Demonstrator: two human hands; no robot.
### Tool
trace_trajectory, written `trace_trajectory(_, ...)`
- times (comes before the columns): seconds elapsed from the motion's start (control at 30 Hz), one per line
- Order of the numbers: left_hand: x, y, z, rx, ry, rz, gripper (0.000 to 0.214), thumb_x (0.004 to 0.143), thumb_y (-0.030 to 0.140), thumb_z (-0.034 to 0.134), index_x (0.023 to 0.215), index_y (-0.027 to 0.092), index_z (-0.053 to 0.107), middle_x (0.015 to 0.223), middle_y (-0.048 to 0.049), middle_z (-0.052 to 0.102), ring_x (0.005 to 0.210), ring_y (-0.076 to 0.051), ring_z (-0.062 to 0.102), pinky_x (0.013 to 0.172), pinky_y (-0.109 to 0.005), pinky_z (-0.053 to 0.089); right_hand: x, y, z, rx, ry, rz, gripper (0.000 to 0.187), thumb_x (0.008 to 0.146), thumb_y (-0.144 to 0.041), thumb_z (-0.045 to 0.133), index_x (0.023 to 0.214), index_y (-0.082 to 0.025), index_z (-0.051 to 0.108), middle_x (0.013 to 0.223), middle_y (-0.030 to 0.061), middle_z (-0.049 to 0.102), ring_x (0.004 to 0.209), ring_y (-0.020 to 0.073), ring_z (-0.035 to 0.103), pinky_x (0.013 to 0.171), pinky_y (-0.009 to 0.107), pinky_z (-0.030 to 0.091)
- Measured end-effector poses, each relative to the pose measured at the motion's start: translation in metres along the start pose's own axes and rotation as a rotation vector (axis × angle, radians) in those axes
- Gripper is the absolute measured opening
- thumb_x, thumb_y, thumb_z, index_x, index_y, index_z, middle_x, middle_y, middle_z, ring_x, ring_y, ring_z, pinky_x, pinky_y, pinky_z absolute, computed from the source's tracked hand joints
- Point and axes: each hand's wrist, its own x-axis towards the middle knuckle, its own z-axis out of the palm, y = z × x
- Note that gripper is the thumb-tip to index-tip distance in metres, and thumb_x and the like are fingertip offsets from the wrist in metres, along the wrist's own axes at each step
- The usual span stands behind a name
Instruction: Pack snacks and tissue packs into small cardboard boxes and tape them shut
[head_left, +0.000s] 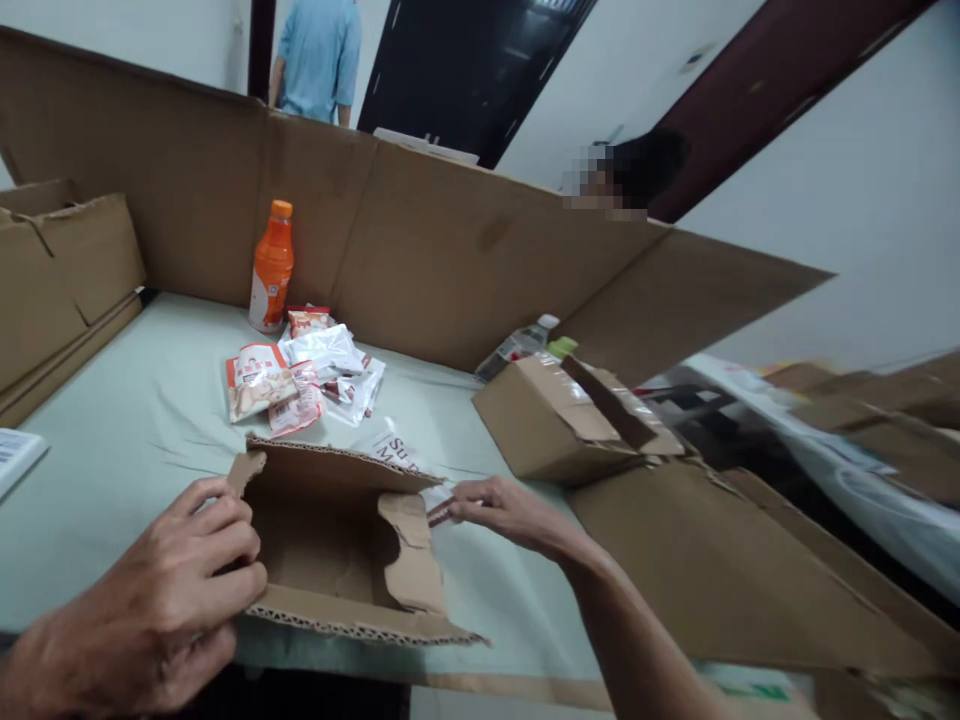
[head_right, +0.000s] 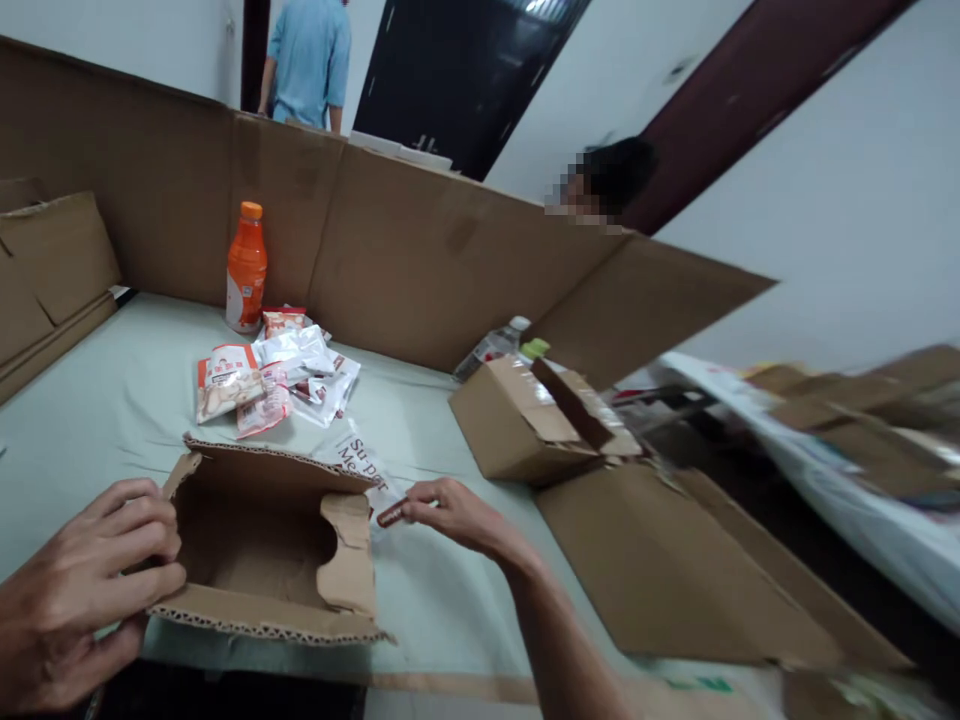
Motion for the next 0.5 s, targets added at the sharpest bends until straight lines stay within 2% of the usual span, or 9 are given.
trace_trajectory(0.07, 0.002, 0.000, 0.001, 0.003, -0.007, 0.000, 0.022, 0.084, 0.003, 0.052, 0.089, 0.019, 0.067, 0.083, -0.0025, 0.064, 0.090, -0.022, 0.059, 0.098, -0.043, 0.046, -0.003, 0.006, 0.001, 0.062, -0.049, 0.040, 0.046, 0.075, -0.064, 0.073, 0.086, -0.019, 0.077, 0.092, 0.0083, 0.080, 0.094, 0.0285, 0.074, 0.081, 0.034, 0.054)
trace_trajectory(0.1, 0.004, 0.001, 0.001, 0.014, -0.008, 0.000, 0.023, 0.084, 0.003, 0.051, 0.089, 0.019, 0.067, 0.083, -0.0028, 0.065, 0.092, -0.022, 0.059, 0.097, -0.042, 0.046, 0.002, 0.009, 0.002, 0.118, -0.056, 0.066, 0.051, 0.073, -0.066, 0.076, 0.090, -0.019, 0.075, 0.094, 0.0089, 0.079, 0.096, 0.0302, 0.076, 0.080, 0.035, 0.056)
trace_trajectory(0.2, 0.005, 0.006, -0.001, 0.063, -0.009, -0.018, 0.023, 0.084, 0.003, 0.052, 0.087, 0.020, 0.066, 0.083, -0.0035, 0.063, 0.091, -0.023, 0.059, 0.092, -0.041, 0.047, 0.026, 0.016, 0.008, 0.272, -0.054, 0.124, 0.060, 0.064, -0.068, 0.082, 0.093, -0.017, 0.068, 0.088, 0.0092, 0.077, 0.085, 0.0303, 0.079, 0.070, 0.033, 0.058)
trace_trajectory(0.33, 0.000, 0.015, -0.005, 0.099, -0.027, -0.070, 0.021, 0.082, 0.002, 0.052, 0.083, 0.019, 0.064, 0.083, -0.0034, 0.060, 0.084, -0.022, 0.054, 0.080, -0.038, 0.044, 0.059, 0.022, 0.024, 0.315, -0.040, 0.132, 0.050, 0.060, -0.055, 0.084, 0.086, -0.016, 0.067, 0.080, 0.0074, 0.076, 0.071, 0.0225, 0.074, 0.061, 0.030, 0.060)
trace_trajectory(0.43, -0.004, 0.017, -0.005, 0.102, -0.029, -0.100, 0.023, 0.083, 0.001, 0.051, 0.086, 0.019, 0.065, 0.087, -0.0035, 0.061, 0.085, -0.022, 0.052, 0.076, -0.037, 0.041, 0.065, 0.023, 0.038, 0.327, 0.049, 0.142, 0.040, 0.059, -0.046, 0.083, 0.080, -0.016, 0.067, 0.070, 0.0048, 0.072, 0.059, 0.0186, 0.068, 0.053, 0.029, 0.058)
trace_trajectory(0.5, -0.006, 0.016, -0.004, 0.090, -0.036, -0.104, 0.023, 0.084, 0.001, 0.051, 0.087, 0.019, 0.065, 0.088, -0.0035, 0.062, 0.086, -0.022, 0.052, 0.075, -0.036, 0.040, 0.059, 0.024, 0.041, 0.329, 0.151, 0.135, 0.036, 0.059, -0.046, 0.081, 0.072, -0.016, 0.066, 0.065, 0.0045, 0.070, 0.053, 0.0172, 0.065, 0.049, 0.028, 0.057)
